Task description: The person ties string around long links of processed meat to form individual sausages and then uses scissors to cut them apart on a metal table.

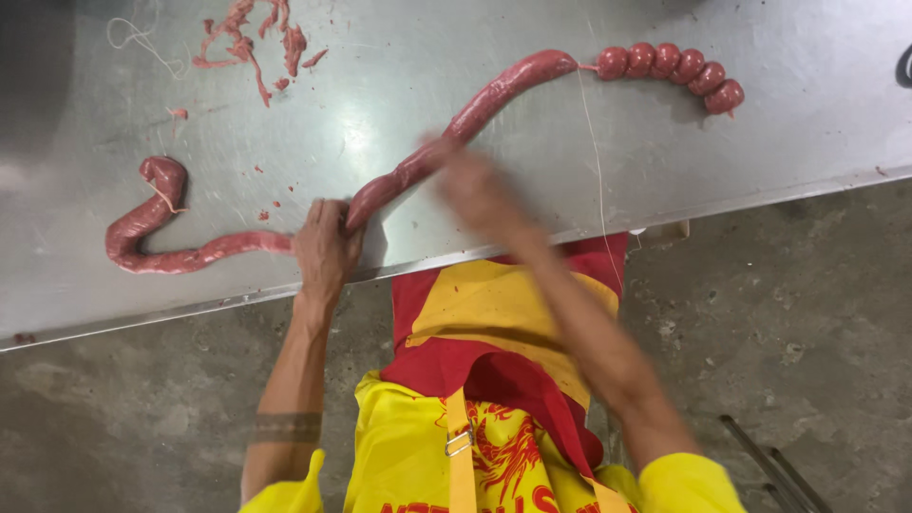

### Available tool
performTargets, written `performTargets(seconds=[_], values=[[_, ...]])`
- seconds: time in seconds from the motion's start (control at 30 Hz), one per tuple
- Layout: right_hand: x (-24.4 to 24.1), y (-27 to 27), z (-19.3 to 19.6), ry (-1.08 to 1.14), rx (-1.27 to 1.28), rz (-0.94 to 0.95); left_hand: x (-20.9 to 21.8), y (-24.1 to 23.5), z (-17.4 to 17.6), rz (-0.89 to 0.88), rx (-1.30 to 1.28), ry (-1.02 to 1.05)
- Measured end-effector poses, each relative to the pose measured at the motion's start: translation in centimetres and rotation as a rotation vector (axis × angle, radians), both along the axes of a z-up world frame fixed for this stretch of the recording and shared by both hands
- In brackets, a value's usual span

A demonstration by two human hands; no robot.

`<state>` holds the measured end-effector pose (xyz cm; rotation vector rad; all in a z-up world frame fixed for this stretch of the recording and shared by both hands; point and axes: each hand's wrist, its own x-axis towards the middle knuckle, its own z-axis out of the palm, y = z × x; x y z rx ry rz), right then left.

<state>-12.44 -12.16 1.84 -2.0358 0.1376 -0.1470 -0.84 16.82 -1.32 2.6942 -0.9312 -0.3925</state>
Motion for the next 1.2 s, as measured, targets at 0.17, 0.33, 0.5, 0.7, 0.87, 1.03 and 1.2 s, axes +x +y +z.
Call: performTargets(seconds=[0.17, 0.33, 0.5, 0.7, 0.87, 1.03, 1.2], values=[[5.5, 10.6, -1.8, -0.042, -0.095, 0.367, 0.2, 1.1, 1.7, 0.132, 0.060, 0.241], [7.9, 4.2, -4.9, 0.164, -0.207, 0.385, 0.9, 0.7, 3.1, 0.188, 0.123, 0.404], [6.6, -5.4, -5.8, 0.121, -0.376, 0.154, 1.3, -0.1, 4.1, 0.153, 0.141, 0.409], [-2.3, -15.6, -1.4, -0.081, -0.390, -0.480, 0.6, -1.4, 6.5, 0.225, 0.061, 0.427], [-15.0, -6.8, 0.7, 0.371, -0.964, -0.509, -0.2, -7.3, 7.0, 0.070, -0.199, 0.035], [-19.5, -8.6, -4.5, -0.102, 0.045, -1.021, -2.4, -22.3, 3.2, -0.482, -0.575, -0.078], [-36.9, -12.7, -2.9, -0.021, -0.188, -0.959, -1.7, -33.0, -0.9, -0.741, -0.408, -0.211]])
